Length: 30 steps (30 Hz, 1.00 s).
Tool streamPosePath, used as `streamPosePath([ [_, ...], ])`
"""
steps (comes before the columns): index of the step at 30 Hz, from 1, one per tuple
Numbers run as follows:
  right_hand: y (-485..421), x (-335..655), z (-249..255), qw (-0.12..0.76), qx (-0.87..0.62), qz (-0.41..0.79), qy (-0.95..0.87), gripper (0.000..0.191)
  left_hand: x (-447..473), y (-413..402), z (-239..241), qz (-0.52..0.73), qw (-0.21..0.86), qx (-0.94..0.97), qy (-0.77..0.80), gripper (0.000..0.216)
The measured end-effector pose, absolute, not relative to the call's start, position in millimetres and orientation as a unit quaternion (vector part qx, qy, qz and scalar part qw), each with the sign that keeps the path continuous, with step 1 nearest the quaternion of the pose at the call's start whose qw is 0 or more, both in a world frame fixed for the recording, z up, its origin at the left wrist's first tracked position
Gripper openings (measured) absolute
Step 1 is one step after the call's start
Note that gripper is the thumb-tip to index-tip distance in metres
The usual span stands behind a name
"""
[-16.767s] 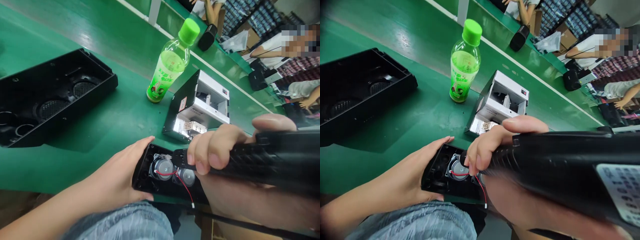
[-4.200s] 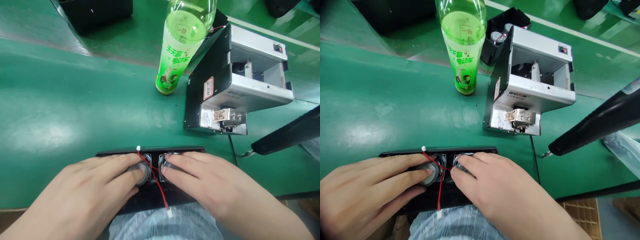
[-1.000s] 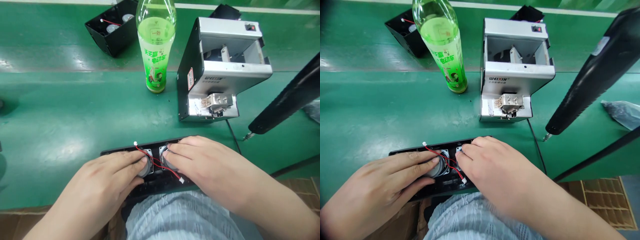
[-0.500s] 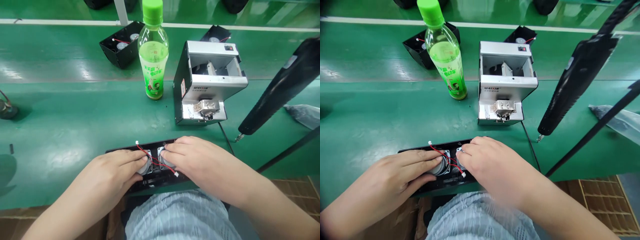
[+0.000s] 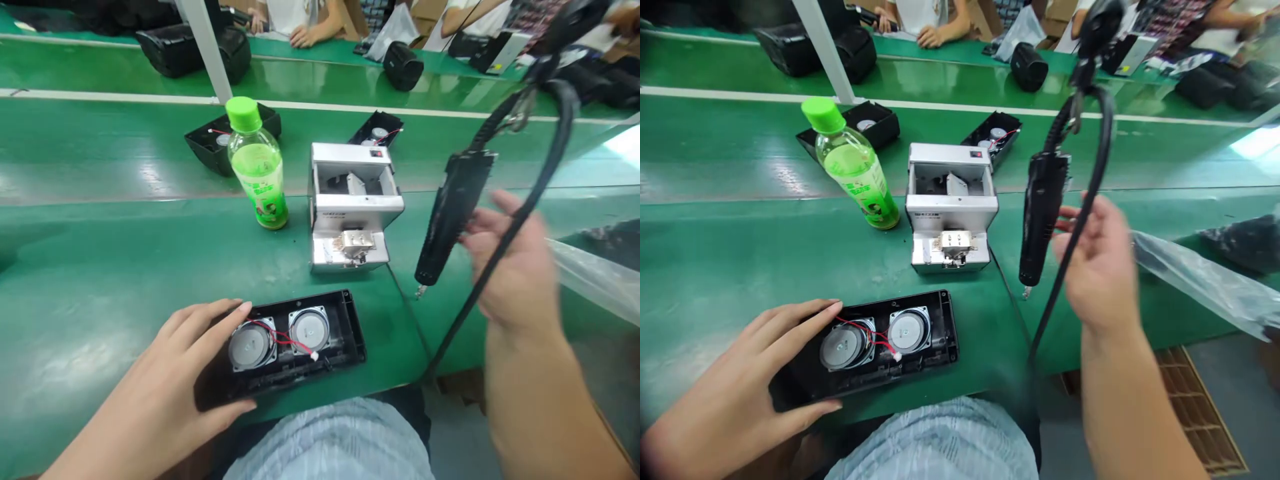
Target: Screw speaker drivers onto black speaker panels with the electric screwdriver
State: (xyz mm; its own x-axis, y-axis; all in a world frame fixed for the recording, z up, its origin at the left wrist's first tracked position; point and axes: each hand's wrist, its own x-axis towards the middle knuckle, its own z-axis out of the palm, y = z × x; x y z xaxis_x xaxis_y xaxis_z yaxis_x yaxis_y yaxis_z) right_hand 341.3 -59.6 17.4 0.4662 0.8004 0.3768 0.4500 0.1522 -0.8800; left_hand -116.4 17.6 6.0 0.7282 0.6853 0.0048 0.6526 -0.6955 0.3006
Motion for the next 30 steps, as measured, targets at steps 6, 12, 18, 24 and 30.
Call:
streamPosePath([
  [6,-22,326,-5,0.580,-0.591,0.305,-0.472,0.063,-68,25,15,0.166,0.080,0.926,0.328,0.056],
  [12,-26,322,18,0.657,-0.554,0.326,-0.394,0.054,4,7,27,0.092,0.022,0.972,0.215,0.035],
  [18,-51,325,46,0.724,-0.516,0.316,-0.331,0.056,8,12,17,0.010,0.016,0.969,0.248,0.046],
  [24,-63,318,46,0.707,-0.512,0.343,-0.346,0.059,5,18,13,0.063,0.024,0.973,0.222,0.043],
  [30,-64,315,43,0.694,-0.498,0.357,-0.378,0.059,10,23,11,0.081,0.020,0.973,0.217,0.042],
])
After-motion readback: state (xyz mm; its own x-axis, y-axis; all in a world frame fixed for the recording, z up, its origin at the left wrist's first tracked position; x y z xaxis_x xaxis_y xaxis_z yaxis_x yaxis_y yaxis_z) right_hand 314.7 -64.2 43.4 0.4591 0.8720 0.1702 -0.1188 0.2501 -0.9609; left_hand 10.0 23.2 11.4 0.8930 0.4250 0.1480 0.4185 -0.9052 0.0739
